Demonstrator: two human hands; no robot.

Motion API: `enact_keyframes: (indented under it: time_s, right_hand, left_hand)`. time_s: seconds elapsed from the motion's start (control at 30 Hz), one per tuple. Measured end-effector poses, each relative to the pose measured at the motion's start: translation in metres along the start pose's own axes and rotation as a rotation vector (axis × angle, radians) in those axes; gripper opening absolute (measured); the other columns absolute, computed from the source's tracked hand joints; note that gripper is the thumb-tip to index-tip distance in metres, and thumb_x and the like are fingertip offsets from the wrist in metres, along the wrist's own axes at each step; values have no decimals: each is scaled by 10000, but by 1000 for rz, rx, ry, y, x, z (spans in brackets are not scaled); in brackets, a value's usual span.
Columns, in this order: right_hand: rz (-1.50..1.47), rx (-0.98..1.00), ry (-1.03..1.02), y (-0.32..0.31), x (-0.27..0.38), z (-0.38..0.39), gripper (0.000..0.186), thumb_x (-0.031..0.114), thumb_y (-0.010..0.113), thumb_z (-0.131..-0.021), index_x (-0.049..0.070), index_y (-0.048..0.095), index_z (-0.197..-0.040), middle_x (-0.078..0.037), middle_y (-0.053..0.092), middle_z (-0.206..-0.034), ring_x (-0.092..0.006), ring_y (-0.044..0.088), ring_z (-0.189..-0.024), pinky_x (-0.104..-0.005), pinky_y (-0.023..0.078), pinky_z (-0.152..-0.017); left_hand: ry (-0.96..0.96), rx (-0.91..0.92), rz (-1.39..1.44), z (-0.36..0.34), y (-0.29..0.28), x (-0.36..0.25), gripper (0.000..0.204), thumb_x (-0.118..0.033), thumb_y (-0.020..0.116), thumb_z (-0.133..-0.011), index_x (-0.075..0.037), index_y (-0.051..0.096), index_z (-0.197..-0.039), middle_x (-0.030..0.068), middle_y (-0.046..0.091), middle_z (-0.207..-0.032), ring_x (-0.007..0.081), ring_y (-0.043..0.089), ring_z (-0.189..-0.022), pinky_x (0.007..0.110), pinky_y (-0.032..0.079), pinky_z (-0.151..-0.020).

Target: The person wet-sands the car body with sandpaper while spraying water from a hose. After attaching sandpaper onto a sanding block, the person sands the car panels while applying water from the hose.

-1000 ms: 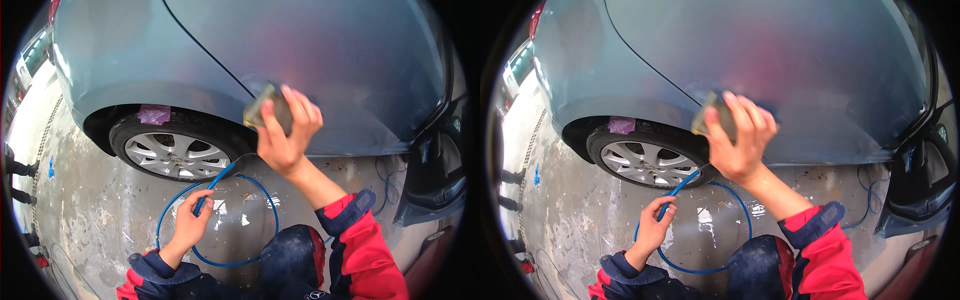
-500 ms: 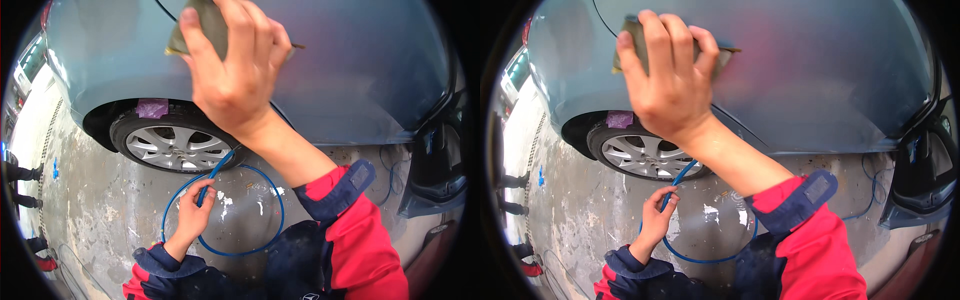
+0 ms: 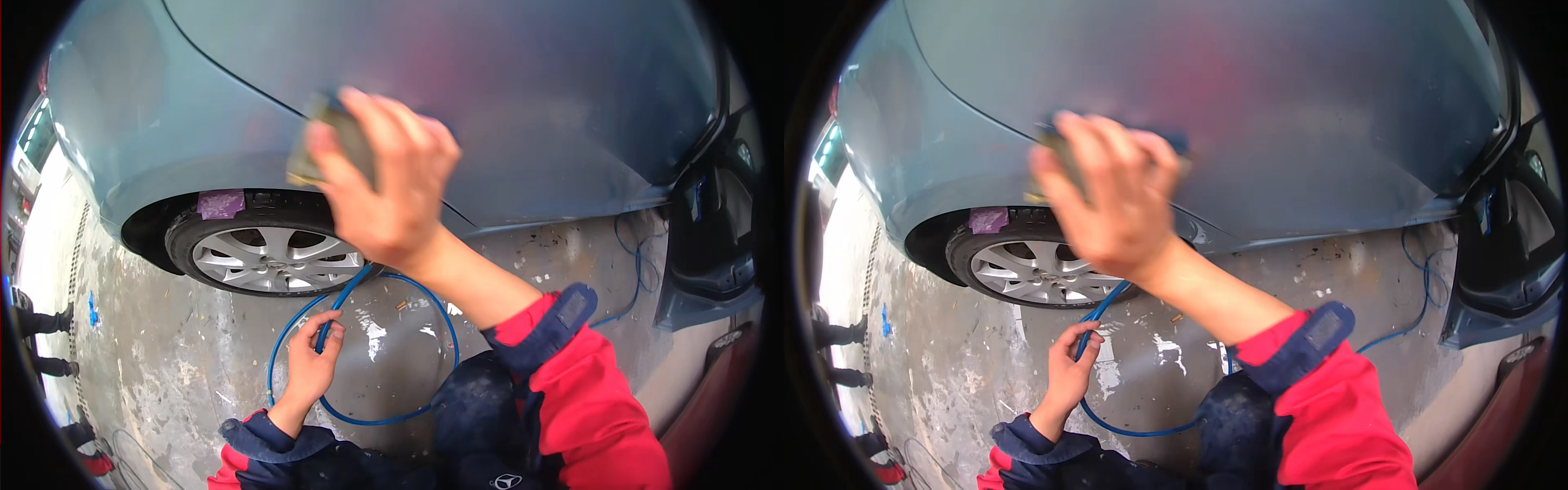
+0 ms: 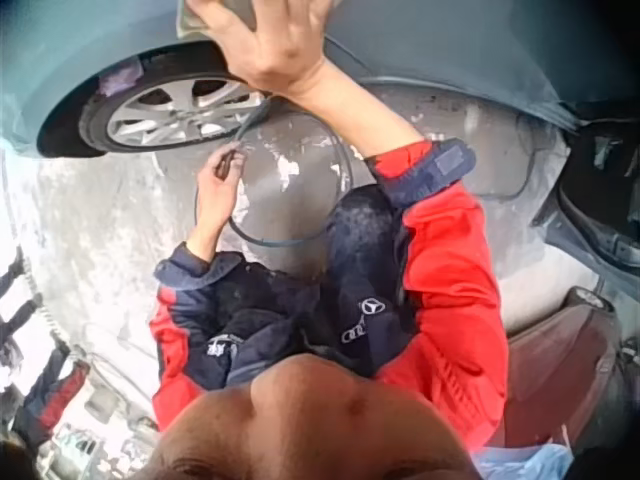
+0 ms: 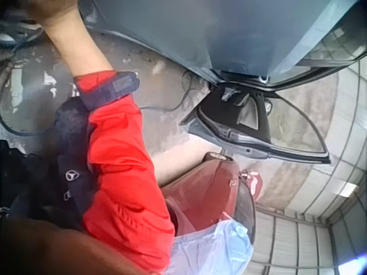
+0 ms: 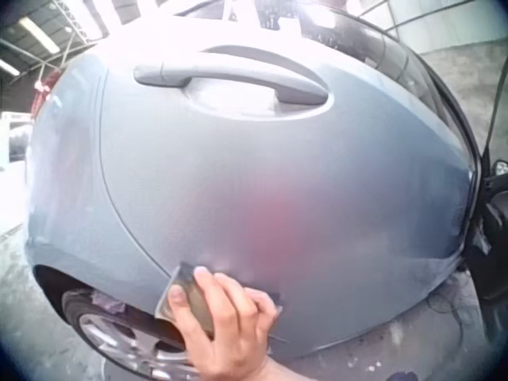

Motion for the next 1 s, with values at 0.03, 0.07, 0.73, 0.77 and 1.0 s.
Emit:
enact_keyframes:
  time_s: [0.03, 0.07, 0.73, 0.77, 1.0]
  right_hand:
    - [-14, -10, 3, -17, -14, 26, 360, 176, 777, -816, 104, 779, -1169, -169, 679, -1366, -319, 626, -1210, -477, 397, -1009]
    - [7, 75, -30, -22, -24, 51, 416, 180, 781, -826, 87, 763, -1231, -210, 652, -1392, -358, 617, -1212, -481, 408, -1003]
    - [41, 71, -39, -16, -30, 28, 442, 183, 799, -816, 114, 764, -1251, -202, 636, -1406, -363, 608, -1237, -483, 387, -1010]
    - [37, 63, -46, -23, -33, 37, 458, 168, 805, -803, 114, 762, -1255, -209, 632, -1405, -370, 603, -1239, -485, 385, -1010]
    - [71, 46, -24, -16, -30, 26, 531, 145, 819, -791, 93, 757, -1316, -246, 610, -1455, -396, 601, -1248, -495, 384, -1028]
  left_hand:
    - [25, -2, 21, 1, -4, -2, 284, -35, 682, -1034, -13, 694, -1316, 16, 713, -1069, 71, 646, -962, 217, 511, -844]
    - [37, -26, 59, 2, -10, -3, 287, -34, 684, -1033, -13, 692, -1319, 25, 713, -1081, 73, 647, -962, 218, 513, -847]
    - [95, -64, 16, 14, -23, -20, 300, -18, 690, -1019, -40, 705, -1318, 18, 700, -1069, 54, 633, -924, 208, 505, -806]
    - [91, -45, 30, 14, -24, -21, 300, -18, 690, -1019, -40, 705, -1318, 18, 700, -1069, 54, 633, -924, 208, 505, -806]
    - [106, -24, 97, 13, -21, -27, 290, -8, 677, -1019, -29, 705, -1308, 17, 703, -1061, 55, 646, -934, 210, 513, -804]
Point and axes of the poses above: each hand's wrist, its own z-axis away from the middle knuckle, its own y-axis out of the palm, x = y × z, the point moved 10 cm from there along -z, towards the middle knuckle
